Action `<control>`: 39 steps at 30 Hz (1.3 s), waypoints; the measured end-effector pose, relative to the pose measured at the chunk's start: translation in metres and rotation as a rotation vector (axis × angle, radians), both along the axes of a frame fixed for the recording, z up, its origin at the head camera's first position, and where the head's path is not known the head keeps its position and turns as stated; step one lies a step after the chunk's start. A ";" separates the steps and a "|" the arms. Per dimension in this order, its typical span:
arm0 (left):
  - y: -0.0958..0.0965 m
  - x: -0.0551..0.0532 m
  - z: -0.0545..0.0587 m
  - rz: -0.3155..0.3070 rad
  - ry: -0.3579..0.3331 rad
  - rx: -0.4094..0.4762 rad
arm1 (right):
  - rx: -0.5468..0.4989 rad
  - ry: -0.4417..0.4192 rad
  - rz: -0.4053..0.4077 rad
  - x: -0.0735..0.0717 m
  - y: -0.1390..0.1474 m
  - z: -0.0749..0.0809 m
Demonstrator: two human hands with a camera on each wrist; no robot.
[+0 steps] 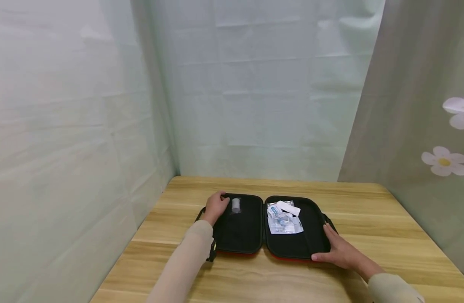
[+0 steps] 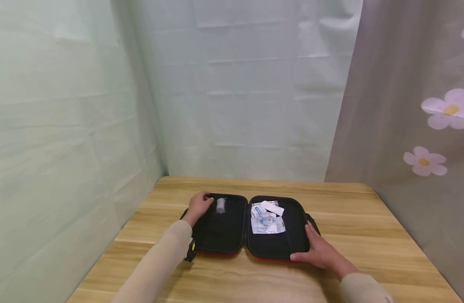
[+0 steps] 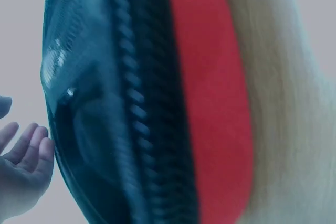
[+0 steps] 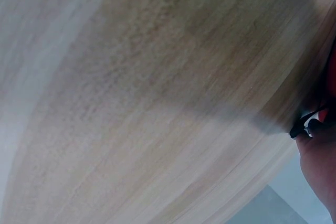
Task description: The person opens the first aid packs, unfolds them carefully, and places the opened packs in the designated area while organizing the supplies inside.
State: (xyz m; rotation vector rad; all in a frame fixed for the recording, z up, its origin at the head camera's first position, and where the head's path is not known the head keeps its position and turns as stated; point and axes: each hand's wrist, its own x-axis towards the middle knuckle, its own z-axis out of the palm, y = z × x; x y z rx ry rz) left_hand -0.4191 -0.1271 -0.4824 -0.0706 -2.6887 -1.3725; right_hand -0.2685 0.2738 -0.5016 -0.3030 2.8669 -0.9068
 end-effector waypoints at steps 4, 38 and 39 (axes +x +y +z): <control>0.004 0.006 0.008 -0.040 0.055 0.033 | 0.001 0.000 0.003 -0.002 -0.004 0.000; 0.141 0.057 -0.003 -0.249 0.165 0.022 | -0.013 -0.002 -0.002 -0.007 -0.012 -0.001; 0.143 0.057 -0.004 -0.238 0.170 0.022 | -0.011 -0.006 -0.002 -0.007 -0.012 -0.001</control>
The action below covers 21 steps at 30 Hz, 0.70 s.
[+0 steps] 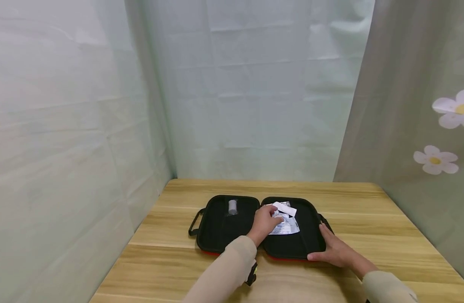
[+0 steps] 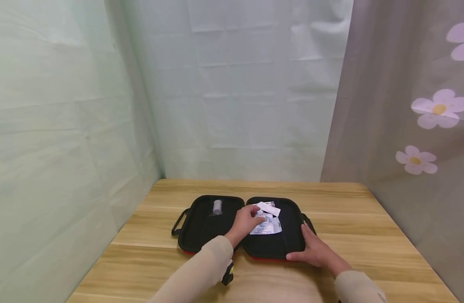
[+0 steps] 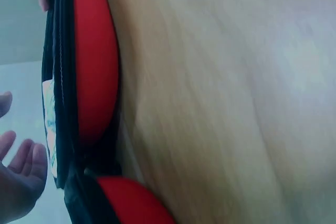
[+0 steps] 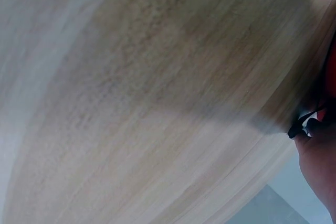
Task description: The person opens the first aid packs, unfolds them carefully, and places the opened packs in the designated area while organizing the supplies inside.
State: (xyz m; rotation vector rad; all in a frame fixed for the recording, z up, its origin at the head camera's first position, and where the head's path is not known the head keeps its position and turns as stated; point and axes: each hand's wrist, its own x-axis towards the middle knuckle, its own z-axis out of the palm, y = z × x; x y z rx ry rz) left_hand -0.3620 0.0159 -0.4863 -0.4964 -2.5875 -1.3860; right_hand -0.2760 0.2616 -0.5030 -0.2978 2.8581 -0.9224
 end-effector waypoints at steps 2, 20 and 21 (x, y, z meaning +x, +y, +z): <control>0.004 0.001 -0.001 0.025 0.013 0.000 | 0.003 -0.005 -0.001 -0.001 0.000 0.000; 0.024 0.009 -0.014 0.118 0.029 -0.002 | 0.008 -0.018 -0.009 0.000 -0.002 0.001; 0.025 0.008 -0.016 0.120 0.036 -0.011 | 0.010 -0.015 -0.008 -0.001 -0.002 0.001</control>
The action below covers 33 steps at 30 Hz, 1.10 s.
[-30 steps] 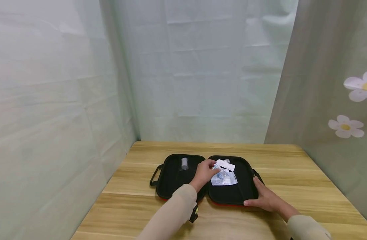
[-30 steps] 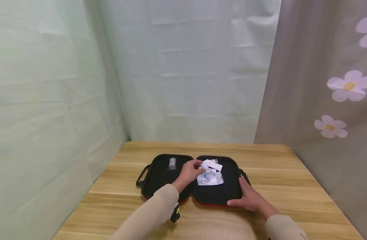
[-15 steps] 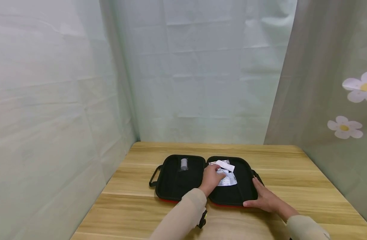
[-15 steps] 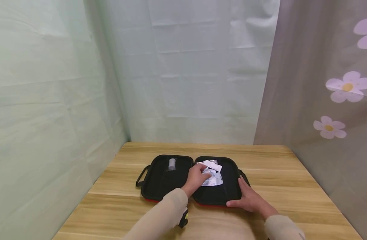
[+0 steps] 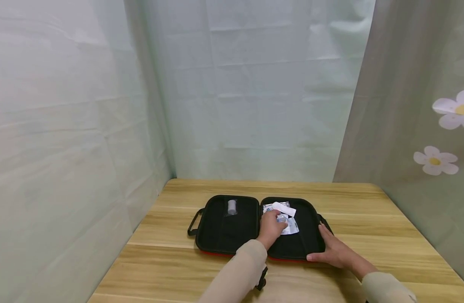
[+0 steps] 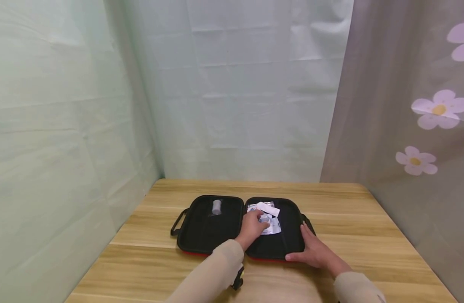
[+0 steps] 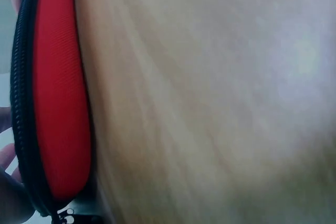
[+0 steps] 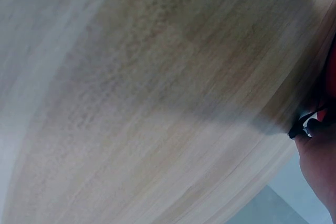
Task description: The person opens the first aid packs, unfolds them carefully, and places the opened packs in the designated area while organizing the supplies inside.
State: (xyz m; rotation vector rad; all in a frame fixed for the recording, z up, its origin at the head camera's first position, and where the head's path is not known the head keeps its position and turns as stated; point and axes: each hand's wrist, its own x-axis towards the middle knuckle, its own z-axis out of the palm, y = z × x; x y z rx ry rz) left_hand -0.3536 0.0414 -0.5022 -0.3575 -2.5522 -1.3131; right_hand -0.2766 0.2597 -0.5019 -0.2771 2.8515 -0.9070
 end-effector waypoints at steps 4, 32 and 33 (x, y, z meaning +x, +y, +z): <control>0.005 -0.002 -0.005 0.025 0.037 -0.051 | 0.002 0.011 0.003 0.000 0.000 -0.001; 0.007 -0.004 0.003 -0.044 0.060 -0.115 | -0.003 0.016 0.016 -0.001 0.004 -0.001; 0.006 -0.005 0.004 -0.046 0.057 -0.112 | -0.006 0.018 0.017 -0.001 0.004 -0.002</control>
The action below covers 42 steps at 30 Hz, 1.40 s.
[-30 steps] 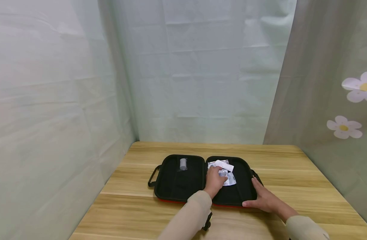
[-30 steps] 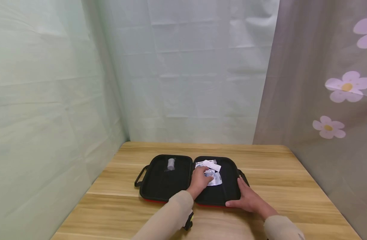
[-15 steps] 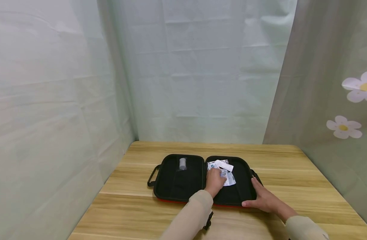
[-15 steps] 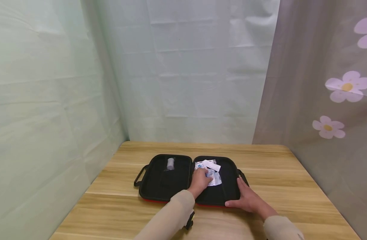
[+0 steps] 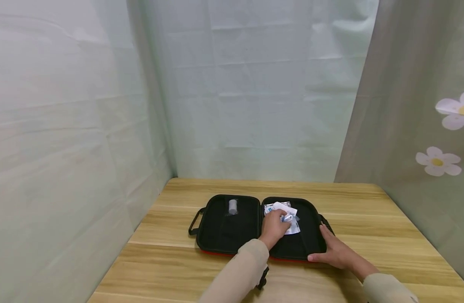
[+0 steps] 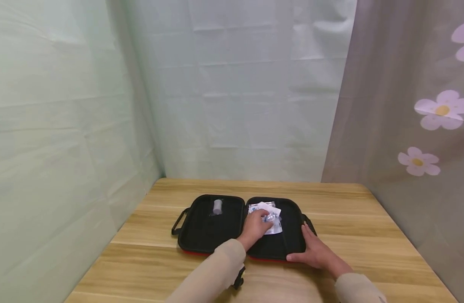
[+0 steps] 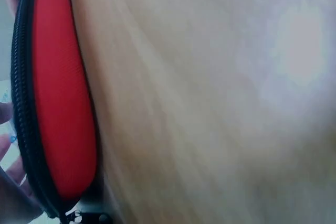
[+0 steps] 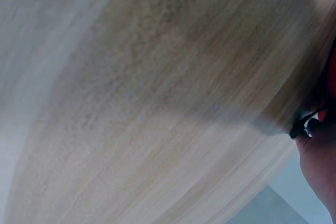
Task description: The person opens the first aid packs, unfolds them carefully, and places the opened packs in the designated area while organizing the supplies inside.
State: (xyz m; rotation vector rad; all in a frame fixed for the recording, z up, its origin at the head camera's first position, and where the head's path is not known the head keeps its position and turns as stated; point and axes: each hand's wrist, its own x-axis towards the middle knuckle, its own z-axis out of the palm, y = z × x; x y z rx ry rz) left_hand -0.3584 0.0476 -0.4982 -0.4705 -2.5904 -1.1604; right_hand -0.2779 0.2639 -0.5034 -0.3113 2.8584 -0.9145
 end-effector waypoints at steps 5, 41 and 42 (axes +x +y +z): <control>-0.005 -0.002 0.006 -0.008 0.007 -0.006 | -0.012 0.008 0.006 0.001 0.000 -0.001; -0.108 -0.044 0.037 -0.011 -0.039 0.019 | 0.003 -0.016 -0.003 -0.001 0.002 0.000; -0.112 -0.045 0.037 -0.010 -0.036 0.018 | 0.004 -0.018 -0.004 -0.002 0.002 0.000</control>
